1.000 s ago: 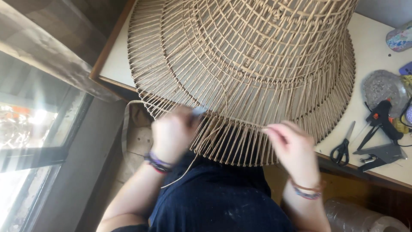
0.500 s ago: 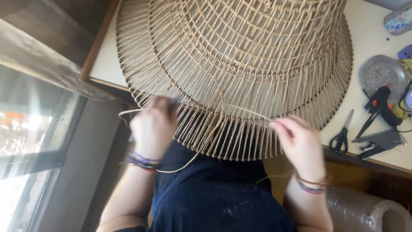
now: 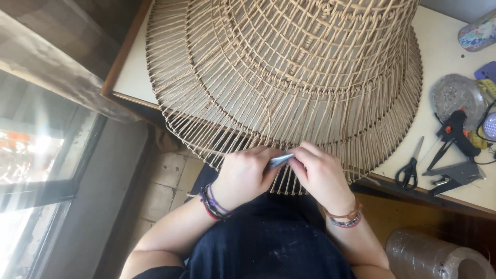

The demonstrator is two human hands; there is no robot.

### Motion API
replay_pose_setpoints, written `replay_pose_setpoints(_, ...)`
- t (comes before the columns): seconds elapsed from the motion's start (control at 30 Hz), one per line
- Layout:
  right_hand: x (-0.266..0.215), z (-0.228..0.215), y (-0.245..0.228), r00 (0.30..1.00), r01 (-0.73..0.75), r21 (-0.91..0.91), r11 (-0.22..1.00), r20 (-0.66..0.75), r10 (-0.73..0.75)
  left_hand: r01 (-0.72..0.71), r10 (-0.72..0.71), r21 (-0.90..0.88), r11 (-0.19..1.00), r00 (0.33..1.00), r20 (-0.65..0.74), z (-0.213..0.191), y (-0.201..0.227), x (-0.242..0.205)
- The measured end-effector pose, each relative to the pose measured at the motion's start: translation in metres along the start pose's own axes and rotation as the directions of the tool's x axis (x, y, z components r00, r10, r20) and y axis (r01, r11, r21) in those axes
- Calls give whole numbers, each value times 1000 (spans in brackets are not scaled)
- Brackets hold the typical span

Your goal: A person is weaving wicker strands into a large lampshade frame and using pliers to trim the excess material.

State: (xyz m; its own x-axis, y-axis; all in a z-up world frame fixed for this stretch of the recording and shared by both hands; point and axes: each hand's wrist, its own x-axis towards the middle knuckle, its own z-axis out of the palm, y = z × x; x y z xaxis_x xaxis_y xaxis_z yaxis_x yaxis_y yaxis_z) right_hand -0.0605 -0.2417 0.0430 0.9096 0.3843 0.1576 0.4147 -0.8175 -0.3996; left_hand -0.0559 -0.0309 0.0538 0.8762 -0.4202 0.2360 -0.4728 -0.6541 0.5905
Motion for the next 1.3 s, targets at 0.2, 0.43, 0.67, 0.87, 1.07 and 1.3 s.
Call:
replay_pose_setpoints(0.2,-17,-28,37,987,-148,-20,989,-58,147,193,-184,291,937,981,-58,-2,-78,-12)
replay_pose_setpoints(0.43,1,4,13,1000,-14,78,997,6,14,82,-75,-113,990,995,65,12,-24,-1)
replay_pose_setpoints(0.67,15,16,12,996,-58,177,983,-59,70,137,-146,-181,974,989,-35,13,-26,9)
replay_pose_setpoints(0.87,16,25,-5,985,-146,589,795,164,60,257,-443,-735,627,894,-66,14,-37,24)
replay_pose_setpoints(1.07,29,41,-36,968,-88,601,794,240,-74,144,-528,-968,205,849,14,27,-26,34)
replay_pose_setpoints(1.3,3,41,-5,916,-304,782,545,398,-59,31,-448,-773,633,830,-334,14,-61,36)
